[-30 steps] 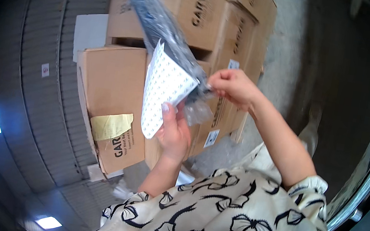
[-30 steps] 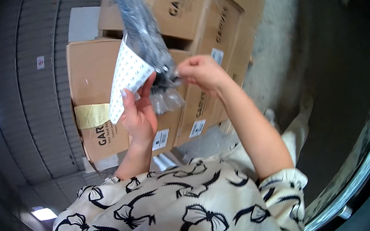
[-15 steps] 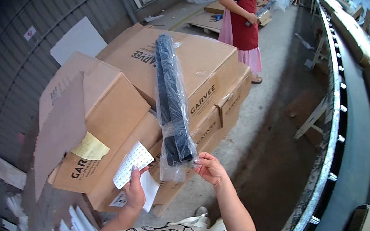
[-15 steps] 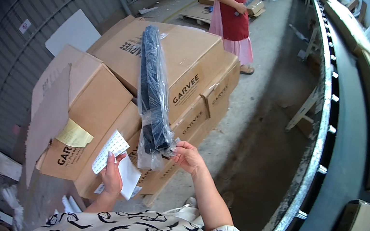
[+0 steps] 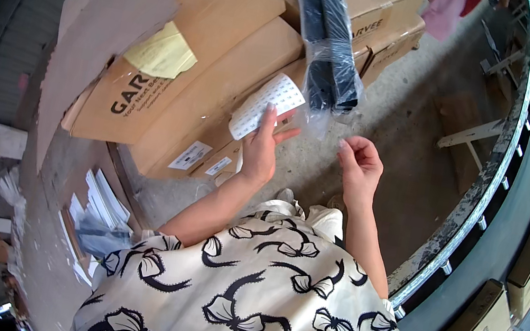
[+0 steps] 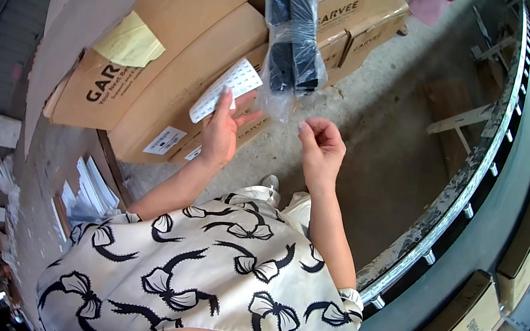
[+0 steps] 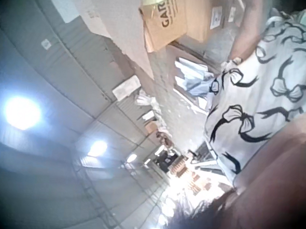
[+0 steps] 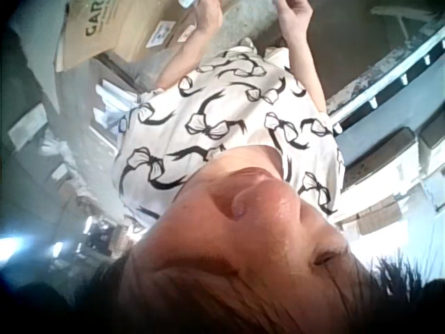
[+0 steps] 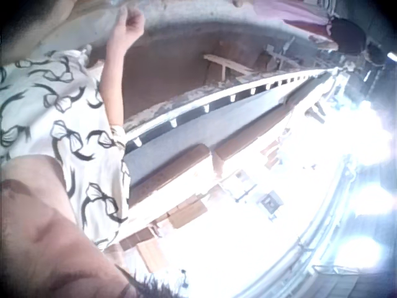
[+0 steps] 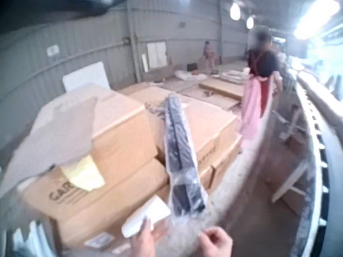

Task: The person handles long, plastic-wrapped furniture components and applies adhesive labels to them. They also use a yellow utility knife to cut open a cardboard box and place the wrapped parts inside. The task involves moving between a conveyor belt and a stack of boxes in a warehouse setting.

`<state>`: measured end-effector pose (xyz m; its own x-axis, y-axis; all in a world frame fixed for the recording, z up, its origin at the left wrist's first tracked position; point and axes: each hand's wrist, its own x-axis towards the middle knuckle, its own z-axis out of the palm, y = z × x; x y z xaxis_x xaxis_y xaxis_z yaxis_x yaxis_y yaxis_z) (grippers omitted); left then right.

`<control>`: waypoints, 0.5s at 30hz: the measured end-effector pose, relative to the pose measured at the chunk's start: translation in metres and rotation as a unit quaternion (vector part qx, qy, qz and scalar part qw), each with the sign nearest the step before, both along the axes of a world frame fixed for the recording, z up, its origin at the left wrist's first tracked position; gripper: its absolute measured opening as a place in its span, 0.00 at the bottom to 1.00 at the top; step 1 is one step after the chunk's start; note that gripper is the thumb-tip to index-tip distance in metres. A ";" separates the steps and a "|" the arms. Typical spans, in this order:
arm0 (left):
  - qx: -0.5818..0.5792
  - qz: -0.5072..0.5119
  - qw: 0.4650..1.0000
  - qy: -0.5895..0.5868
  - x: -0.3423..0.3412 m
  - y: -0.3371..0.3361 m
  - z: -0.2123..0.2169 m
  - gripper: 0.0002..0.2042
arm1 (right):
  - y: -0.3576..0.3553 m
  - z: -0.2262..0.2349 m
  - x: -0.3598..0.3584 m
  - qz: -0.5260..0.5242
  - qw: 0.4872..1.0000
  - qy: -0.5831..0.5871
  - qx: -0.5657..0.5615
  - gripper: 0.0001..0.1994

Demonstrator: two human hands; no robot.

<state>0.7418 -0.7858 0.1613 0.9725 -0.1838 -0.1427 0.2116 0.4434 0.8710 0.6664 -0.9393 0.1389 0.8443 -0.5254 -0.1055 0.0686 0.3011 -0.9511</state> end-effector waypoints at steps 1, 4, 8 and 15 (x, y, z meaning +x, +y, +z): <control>-0.020 0.009 1.000 0.007 0.000 -0.003 0.000 0.20 | 0.003 0.002 0.005 0.001 0.997 -0.018 -0.076 0.07; -0.050 0.018 0.999 0.002 0.004 -0.007 0.007 0.20 | 0.004 0.001 0.025 0.002 0.956 -0.012 -0.294 0.10; -0.049 -0.004 0.998 -0.030 0.004 -0.006 0.014 0.20 | 0.019 0.013 0.031 -0.008 0.928 0.038 -0.371 0.11; -0.067 -0.055 0.994 -0.063 0.027 -0.009 0.016 0.18 | 0.011 0.015 0.052 -0.053 0.896 -0.026 -0.441 0.06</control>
